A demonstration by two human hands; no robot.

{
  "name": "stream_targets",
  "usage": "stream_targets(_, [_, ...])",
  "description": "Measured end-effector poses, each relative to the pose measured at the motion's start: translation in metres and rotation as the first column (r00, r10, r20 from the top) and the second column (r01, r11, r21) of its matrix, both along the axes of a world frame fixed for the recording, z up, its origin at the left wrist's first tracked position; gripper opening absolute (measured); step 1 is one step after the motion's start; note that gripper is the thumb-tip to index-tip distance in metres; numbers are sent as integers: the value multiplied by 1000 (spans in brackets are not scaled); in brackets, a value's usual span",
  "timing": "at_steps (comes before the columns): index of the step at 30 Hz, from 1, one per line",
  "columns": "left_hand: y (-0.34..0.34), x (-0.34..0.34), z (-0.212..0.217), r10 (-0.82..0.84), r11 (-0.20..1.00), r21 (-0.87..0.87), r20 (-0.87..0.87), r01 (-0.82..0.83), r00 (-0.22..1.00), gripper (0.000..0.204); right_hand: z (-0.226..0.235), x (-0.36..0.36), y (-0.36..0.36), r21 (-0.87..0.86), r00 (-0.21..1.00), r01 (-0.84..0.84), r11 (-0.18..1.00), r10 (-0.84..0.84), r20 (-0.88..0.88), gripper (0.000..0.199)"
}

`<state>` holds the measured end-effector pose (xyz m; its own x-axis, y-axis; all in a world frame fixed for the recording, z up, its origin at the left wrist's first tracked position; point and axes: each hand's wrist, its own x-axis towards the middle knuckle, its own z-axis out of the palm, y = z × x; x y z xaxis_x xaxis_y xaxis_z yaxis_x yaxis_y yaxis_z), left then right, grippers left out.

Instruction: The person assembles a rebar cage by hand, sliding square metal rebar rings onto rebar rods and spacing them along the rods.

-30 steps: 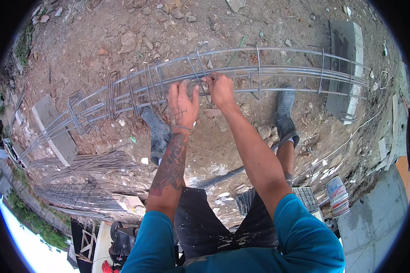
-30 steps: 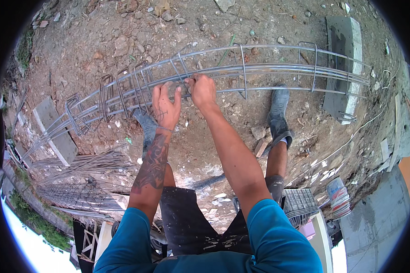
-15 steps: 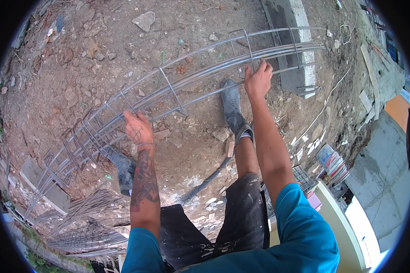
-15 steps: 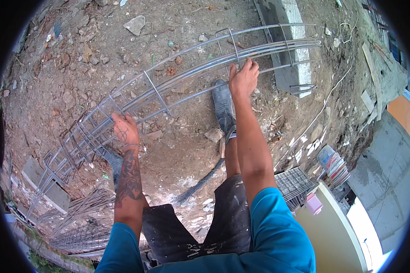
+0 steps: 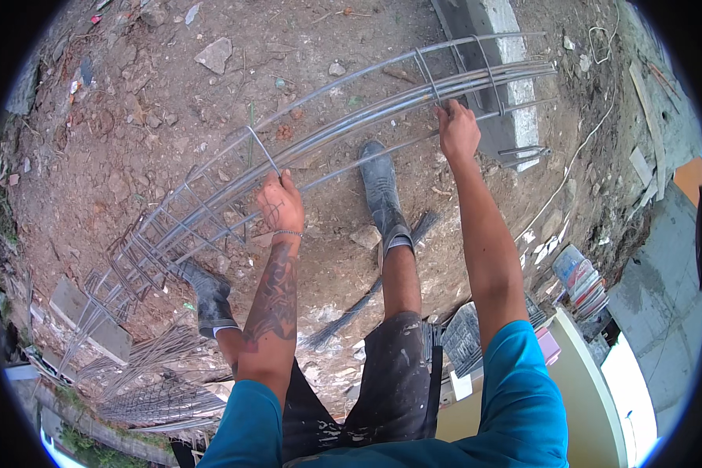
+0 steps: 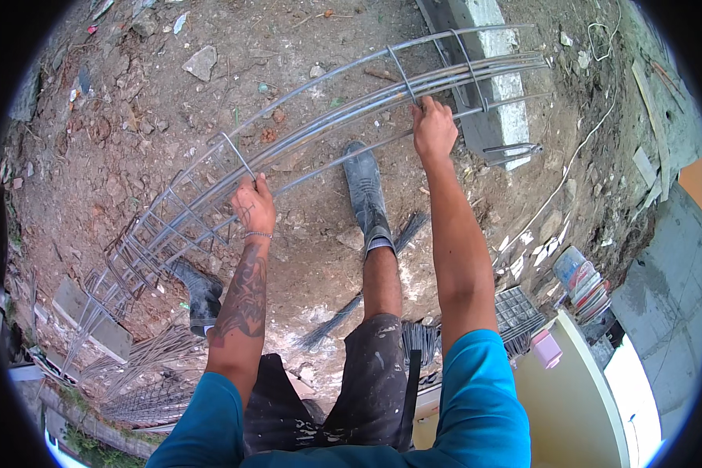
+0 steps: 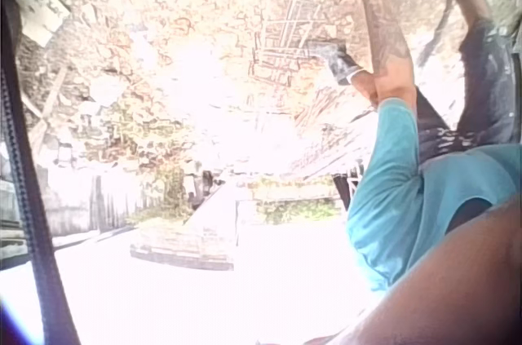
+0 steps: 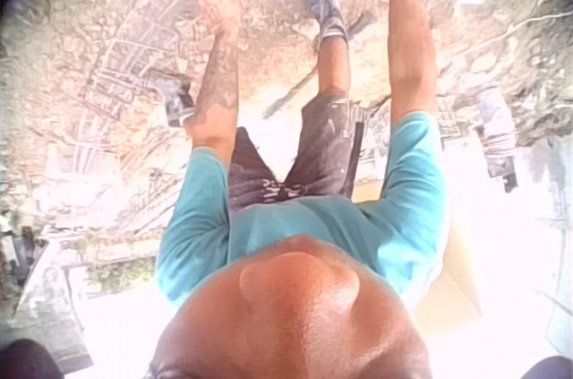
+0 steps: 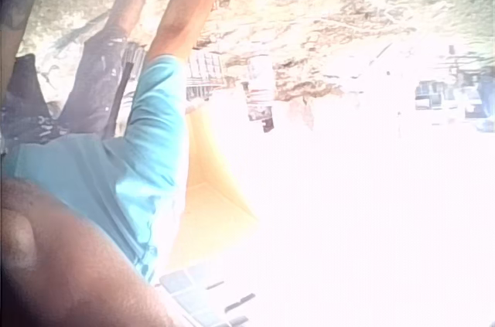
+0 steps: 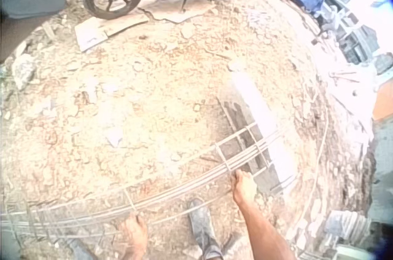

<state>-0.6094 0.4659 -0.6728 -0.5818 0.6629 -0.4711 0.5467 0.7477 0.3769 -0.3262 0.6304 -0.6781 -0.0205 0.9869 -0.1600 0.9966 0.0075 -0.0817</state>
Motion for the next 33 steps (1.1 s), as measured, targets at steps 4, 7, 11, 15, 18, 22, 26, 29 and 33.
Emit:
stream_targets(4, [29, 32, -5, -76, 991, 118, 72, 67, 994, 22, -3, -9, -4, -23, 996, 17, 1000, -19, -93, 24])
stream_targets(7, [40, 40, -11, -39, 989, 149, 111, 22, 993, 23, -8, -20, -14, -42, 993, 18, 999, -23, -113, 25])
stream_targets(11, [31, 39, -7, -3, 986, 166, 163, -25, 987, 27, -5, -35, -23, -70, 994, 26, 997, -34, -103, 28])
stream_targets(15, [-15, 5, 15, 58, 971, 226, 118, -84, 991, 32, 16, -69, -40, 164, 999, -17, 986, 23, -35, 40])
stream_targets(18, [-68, -53, 33, 174, 953, 281, -194, -115, 965, 41, 29, -119, -75, 288, 978, -68, 955, 122, -172, 44])
stream_targets(22, [-98, -98, 23, 171, 969, 219, -266, -113, 949, 39, 30, -206, -131, 56, 894, -239, 970, 242, -376, 44])
stream_targets(26, [-107, -122, 4, 429, 902, 173, -267, -395, 863, 32, 32, -292, -186, -392, 807, -393, 832, 108, -581, 34])
stream_targets(29, [-124, -144, -3, 397, 915, 61, -311, -398, 864, 24, 21, -341, -213, -418, 836, -409, 811, 151, -527, 29])
stream_targets(33, [-142, -159, -6, 231, 973, 44, -119, -228, 966, 16, 5, -343, -227, -461, 881, -277, 843, 31, -472, 24])
